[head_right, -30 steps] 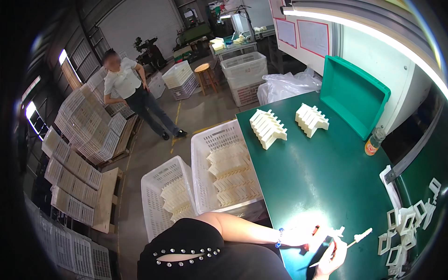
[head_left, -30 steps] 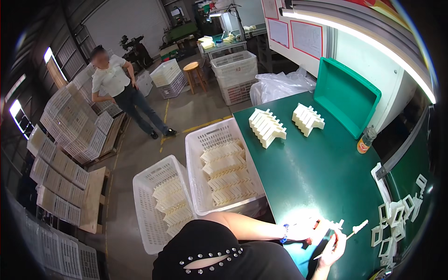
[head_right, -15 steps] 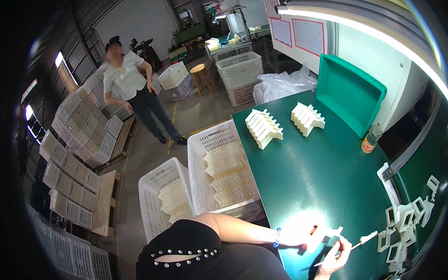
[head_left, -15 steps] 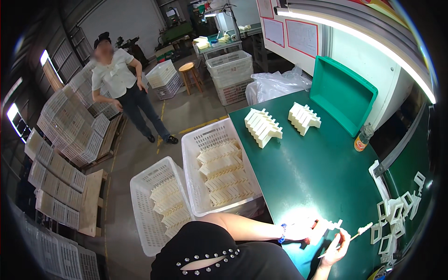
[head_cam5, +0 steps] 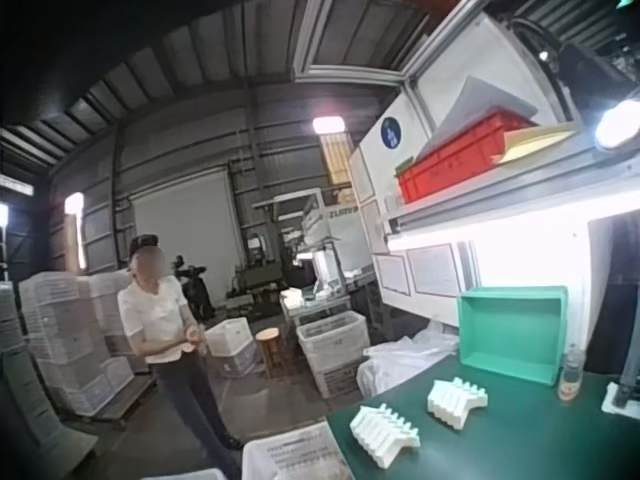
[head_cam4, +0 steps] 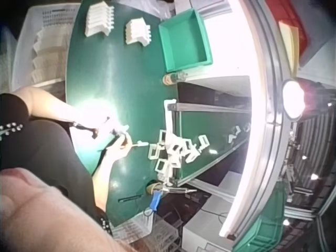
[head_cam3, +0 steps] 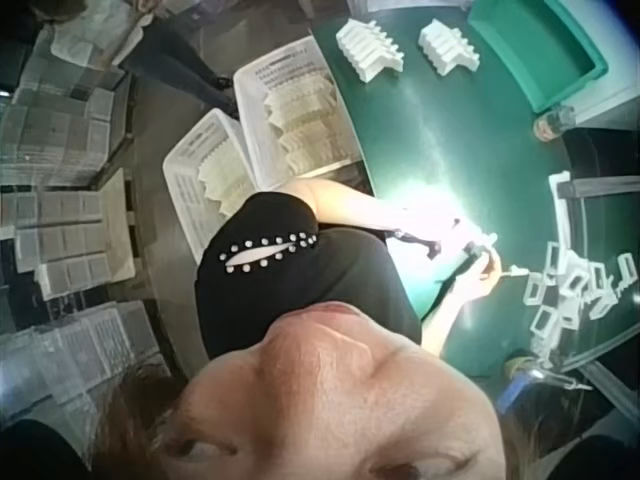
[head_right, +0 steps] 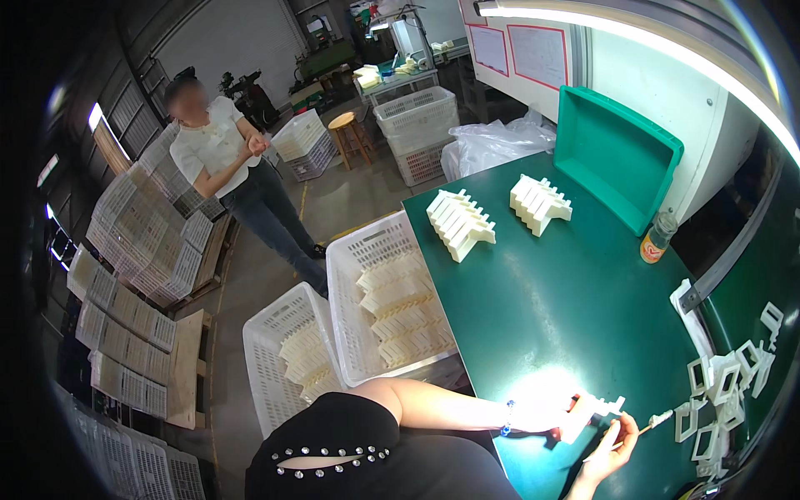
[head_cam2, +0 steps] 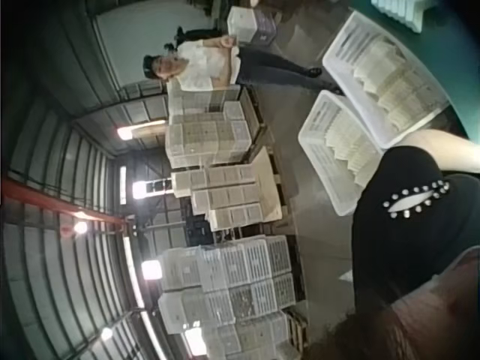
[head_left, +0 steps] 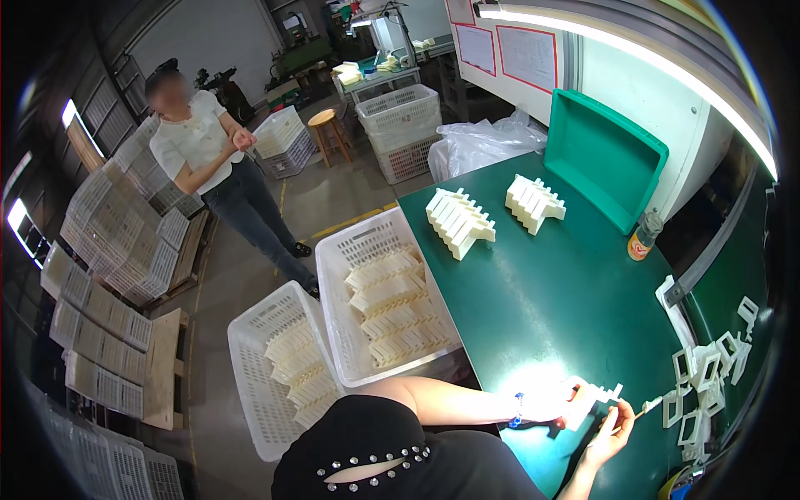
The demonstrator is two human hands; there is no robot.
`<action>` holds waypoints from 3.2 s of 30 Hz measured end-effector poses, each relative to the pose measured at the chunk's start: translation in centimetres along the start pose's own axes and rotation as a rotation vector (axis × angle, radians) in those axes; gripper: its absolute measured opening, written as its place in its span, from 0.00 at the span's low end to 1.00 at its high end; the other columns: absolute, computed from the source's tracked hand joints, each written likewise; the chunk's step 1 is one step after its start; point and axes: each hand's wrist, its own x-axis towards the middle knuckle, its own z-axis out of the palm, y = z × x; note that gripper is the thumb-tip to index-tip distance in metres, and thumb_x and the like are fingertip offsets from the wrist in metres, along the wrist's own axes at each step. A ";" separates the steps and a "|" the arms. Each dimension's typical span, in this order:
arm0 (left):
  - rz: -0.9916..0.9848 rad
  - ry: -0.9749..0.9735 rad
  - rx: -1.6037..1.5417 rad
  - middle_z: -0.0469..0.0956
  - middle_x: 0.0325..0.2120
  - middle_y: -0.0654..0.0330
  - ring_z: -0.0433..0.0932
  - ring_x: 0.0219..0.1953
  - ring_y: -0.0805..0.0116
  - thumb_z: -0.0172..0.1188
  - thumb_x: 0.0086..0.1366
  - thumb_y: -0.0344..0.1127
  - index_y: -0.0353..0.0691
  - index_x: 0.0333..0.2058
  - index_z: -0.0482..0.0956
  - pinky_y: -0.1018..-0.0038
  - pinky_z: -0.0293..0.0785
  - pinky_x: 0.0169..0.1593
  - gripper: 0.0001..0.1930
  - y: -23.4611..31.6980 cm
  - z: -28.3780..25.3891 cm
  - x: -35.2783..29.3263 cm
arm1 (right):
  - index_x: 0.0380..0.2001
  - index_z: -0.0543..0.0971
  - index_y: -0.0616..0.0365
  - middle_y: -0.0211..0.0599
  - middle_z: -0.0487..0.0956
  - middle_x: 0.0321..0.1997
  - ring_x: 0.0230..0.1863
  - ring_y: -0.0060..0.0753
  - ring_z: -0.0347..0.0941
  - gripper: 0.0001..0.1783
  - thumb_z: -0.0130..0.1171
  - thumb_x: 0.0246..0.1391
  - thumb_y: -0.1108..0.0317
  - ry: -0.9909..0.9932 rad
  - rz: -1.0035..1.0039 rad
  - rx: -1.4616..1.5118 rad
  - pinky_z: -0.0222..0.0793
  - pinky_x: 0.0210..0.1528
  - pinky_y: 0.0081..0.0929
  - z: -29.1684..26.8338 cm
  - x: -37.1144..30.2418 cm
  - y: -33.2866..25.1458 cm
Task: The person applies a substance onto plastic components using a small applicator stick and arranges the parts on the table.
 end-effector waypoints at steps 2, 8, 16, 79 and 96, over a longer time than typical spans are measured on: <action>-0.083 -0.075 0.210 0.80 0.19 0.66 0.78 0.22 0.77 0.55 0.57 0.43 0.44 0.43 0.74 0.78 0.72 0.29 0.17 1.5 -0.4 -0.1 | 0.44 0.73 0.60 0.28 0.73 0.42 0.40 0.18 0.67 0.10 0.50 0.59 0.76 -0.001 0.016 -0.004 0.63 0.43 0.15 0.1 -0.2 -0.4; -0.069 -0.041 0.094 0.79 0.18 0.67 0.77 0.22 0.78 0.58 0.55 0.42 0.44 0.41 0.74 0.79 0.71 0.30 0.16 1.9 -0.3 -0.3 | 0.44 0.74 0.58 0.26 0.73 0.41 0.38 0.16 0.66 0.10 0.50 0.59 0.75 0.002 0.029 0.003 0.61 0.38 0.12 0.4 -0.2 -0.6; -0.094 -0.072 -0.173 0.77 0.19 0.66 0.75 0.21 0.79 0.59 0.54 0.38 0.43 0.38 0.73 0.82 0.71 0.28 0.13 2.0 0.4 -0.5 | 0.45 0.74 0.59 0.24 0.74 0.38 0.31 0.11 0.63 0.11 0.51 0.60 0.73 0.003 -0.043 0.027 0.56 0.30 0.09 0.3 0.3 -0.3; -0.028 -0.059 -0.295 0.71 0.48 0.49 0.79 0.41 0.62 0.54 0.65 0.38 0.37 0.62 0.52 0.74 0.79 0.36 0.30 1.0 0.3 0.6 | 0.44 0.78 0.61 0.35 0.77 0.36 0.39 0.25 0.75 0.16 0.57 0.51 0.83 -0.120 -0.088 0.137 0.69 0.42 0.18 1.0 0.0 -2.2; -0.056 -0.068 -0.354 0.70 0.49 0.50 0.78 0.43 0.60 0.60 0.61 0.39 0.38 0.62 0.52 0.73 0.79 0.37 0.35 0.9 0.2 0.4 | 0.49 0.76 0.60 0.33 0.76 0.38 0.38 0.21 0.72 0.18 0.53 0.54 0.81 -0.163 -0.147 0.115 0.68 0.40 0.16 0.9 -0.1 -2.1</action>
